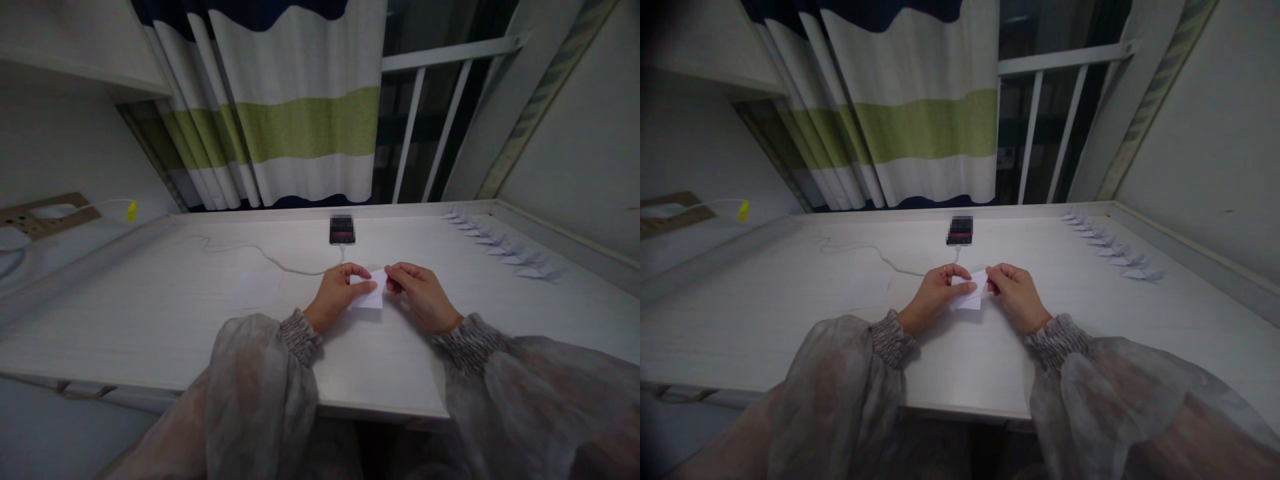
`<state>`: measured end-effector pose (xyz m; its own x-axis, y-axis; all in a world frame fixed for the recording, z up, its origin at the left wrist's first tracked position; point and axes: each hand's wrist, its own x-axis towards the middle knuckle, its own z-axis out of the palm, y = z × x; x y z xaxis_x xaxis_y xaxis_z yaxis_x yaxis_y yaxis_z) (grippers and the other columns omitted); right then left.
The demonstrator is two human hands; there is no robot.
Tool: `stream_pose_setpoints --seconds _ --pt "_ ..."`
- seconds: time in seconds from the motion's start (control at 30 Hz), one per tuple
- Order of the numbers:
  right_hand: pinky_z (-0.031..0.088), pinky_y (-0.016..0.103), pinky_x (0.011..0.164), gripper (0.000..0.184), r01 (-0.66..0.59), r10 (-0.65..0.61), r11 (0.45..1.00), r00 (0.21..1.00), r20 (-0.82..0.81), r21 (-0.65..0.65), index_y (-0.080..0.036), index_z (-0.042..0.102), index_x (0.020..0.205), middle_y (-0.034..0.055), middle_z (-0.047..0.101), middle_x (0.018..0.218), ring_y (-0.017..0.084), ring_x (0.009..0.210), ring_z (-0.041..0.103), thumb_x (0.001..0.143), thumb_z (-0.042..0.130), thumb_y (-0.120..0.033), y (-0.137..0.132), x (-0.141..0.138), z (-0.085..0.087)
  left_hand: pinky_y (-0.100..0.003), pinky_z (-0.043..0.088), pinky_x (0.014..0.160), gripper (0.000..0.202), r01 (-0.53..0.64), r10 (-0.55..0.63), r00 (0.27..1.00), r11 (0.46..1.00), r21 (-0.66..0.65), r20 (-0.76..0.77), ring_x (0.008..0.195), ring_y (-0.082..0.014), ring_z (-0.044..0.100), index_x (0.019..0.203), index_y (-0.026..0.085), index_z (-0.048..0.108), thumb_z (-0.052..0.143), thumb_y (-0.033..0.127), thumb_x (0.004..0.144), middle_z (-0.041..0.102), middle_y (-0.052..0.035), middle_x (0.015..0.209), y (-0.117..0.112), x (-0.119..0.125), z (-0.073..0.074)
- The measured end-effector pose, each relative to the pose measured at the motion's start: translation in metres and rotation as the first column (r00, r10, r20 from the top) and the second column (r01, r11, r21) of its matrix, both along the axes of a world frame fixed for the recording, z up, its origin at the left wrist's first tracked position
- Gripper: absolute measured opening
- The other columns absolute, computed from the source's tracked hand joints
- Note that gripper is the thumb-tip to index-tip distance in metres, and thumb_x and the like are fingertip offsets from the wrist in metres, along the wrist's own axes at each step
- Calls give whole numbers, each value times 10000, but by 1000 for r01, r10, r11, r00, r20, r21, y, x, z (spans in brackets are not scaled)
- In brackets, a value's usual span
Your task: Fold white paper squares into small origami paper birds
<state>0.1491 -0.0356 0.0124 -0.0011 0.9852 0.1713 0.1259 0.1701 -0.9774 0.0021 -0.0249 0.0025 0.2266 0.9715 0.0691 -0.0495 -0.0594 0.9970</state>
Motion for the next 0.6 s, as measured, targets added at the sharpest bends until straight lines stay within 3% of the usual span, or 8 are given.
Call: stream_pose_setpoints --seconds 0.2,0.3,0.37,0.5,0.6 --pt "275 229 440 288 -15 19 999 993 113 -35 -181 490 517 -31 441 465 86 442 359 694 511 -407 7 6 -4 -178 299 431 320 43 -44 998 999 -29 -37 424 -49 438 762 125 501 695 240 535 502 42 542 -1 -2 0" --pt "233 233 412 310 -15 33 996 976 214 -87 -180 464 489 -43 405 425 78 398 316 691 495 -413 9 9 -7 -174 264 426 303 58 -52 982 998 25 -182 415 -46 397 784 144 492 672 257 568 463 66 519 2 -6 -5" --pt "229 236 412 294 6 24 996 942 336 -88 -181 461 490 -40 407 420 82 394 319 699 480 -387 9 11 -7 -181 255 437 279 82 -32 934 989 125 -355 438 -55 382 784 154 511 663 271 581 439 70 518 4 -8 -8" --pt "260 247 457 275 3 -28 999 749 662 38 -185 456 502 -1 473 465 113 448 401 745 431 -312 8 14 -9 -221 330 548 218 171 62 787 934 315 -613 572 -104 434 786 175 569 639 304 625 481 32 609 6 -11 -10" --pt "273 256 495 251 -4 -79 995 590 803 101 -187 495 575 46 561 574 150 545 485 777 398 -301 7 16 -11 -292 370 726 232 232 162 698 870 435 -697 807 -174 473 829 183 611 650 302 634 537 -41 844 4 -11 -8"
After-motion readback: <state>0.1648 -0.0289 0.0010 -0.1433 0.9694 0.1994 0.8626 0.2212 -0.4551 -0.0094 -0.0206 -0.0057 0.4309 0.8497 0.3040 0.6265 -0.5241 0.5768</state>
